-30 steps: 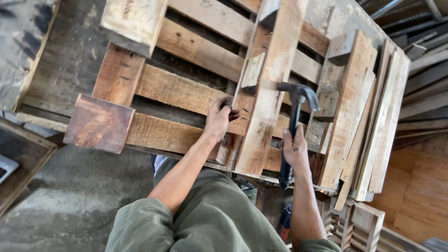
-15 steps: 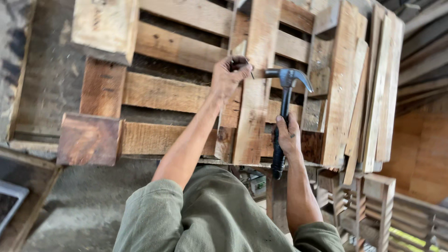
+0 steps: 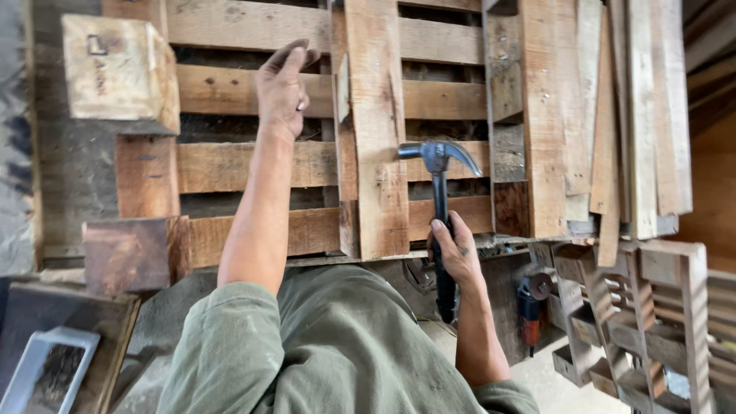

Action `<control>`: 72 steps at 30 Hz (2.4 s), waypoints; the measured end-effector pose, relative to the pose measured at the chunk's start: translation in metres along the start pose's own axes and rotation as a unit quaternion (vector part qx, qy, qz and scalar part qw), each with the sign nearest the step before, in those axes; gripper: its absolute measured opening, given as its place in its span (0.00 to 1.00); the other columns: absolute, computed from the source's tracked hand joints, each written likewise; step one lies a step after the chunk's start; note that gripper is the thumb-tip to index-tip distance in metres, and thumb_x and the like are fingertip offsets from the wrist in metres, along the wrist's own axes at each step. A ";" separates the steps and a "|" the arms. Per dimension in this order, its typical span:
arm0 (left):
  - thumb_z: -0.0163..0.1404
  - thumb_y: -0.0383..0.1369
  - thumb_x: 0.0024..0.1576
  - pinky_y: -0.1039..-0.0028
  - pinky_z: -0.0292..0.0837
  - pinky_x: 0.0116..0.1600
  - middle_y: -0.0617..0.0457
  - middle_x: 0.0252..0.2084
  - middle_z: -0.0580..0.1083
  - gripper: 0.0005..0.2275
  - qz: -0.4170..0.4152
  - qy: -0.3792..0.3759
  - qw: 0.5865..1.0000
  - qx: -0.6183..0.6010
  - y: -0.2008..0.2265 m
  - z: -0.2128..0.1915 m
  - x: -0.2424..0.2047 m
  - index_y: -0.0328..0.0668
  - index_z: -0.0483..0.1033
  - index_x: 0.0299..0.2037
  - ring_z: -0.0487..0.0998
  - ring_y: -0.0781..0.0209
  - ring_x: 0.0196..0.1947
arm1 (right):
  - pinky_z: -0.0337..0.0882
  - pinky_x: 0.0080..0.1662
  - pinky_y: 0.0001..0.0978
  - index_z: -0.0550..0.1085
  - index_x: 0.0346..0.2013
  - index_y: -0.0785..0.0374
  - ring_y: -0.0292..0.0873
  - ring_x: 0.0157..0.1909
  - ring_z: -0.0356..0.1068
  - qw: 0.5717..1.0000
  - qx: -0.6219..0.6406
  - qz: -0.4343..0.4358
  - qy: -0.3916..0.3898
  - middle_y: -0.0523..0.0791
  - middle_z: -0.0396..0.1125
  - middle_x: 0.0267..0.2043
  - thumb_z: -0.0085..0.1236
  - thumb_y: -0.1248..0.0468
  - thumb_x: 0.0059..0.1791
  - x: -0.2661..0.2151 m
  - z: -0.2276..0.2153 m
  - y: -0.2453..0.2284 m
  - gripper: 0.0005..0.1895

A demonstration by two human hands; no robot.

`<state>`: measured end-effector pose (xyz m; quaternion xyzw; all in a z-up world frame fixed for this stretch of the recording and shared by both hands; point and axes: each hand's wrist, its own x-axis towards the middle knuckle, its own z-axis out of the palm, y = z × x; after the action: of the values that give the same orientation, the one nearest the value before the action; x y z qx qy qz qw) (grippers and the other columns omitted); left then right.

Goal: The person assembles a wooden pallet by placing planks across a base frame and hammering nails to secure them. They repeatedly position planks, drive nails with a hammer, and adjust the pieces to align with the pallet structure.

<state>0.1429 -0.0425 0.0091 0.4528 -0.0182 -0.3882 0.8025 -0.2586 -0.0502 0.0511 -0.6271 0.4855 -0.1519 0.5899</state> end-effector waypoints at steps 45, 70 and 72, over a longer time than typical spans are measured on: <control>0.57 0.44 0.67 0.46 0.69 0.62 0.31 0.69 0.64 0.33 0.281 -0.077 0.847 0.444 -0.068 0.014 -0.059 0.29 0.55 0.72 0.70 0.38 0.64 | 0.70 0.26 0.27 0.64 0.50 0.62 0.35 0.26 0.65 0.839 -0.011 -0.542 0.051 0.44 0.67 0.32 0.43 0.49 0.62 0.024 -0.013 -0.122 0.18; 0.47 0.48 0.60 0.52 0.63 0.70 0.42 0.69 0.67 0.34 0.066 -0.064 0.898 0.429 -0.093 0.016 -0.156 0.43 0.54 0.75 0.68 0.41 0.69 | 0.68 0.20 0.31 0.64 0.43 0.62 0.35 0.20 0.65 0.933 -0.257 -0.252 -0.002 0.42 0.65 0.25 0.44 0.50 0.59 0.094 0.005 -0.068 0.17; 0.47 0.46 0.59 0.50 0.60 0.69 0.43 0.69 0.66 0.34 0.030 -0.062 0.909 0.411 -0.085 0.018 -0.162 0.45 0.53 0.75 0.67 0.42 0.69 | 0.70 0.21 0.30 0.65 0.43 0.60 0.35 0.21 0.65 0.947 -0.153 -0.283 0.022 0.42 0.66 0.26 0.44 0.47 0.59 0.073 -0.012 -0.086 0.19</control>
<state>-0.0291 0.0235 0.0092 0.7170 -0.2391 -0.3497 0.5535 -0.1954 -0.1290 0.1021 -0.8178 0.3184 -0.2506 0.4088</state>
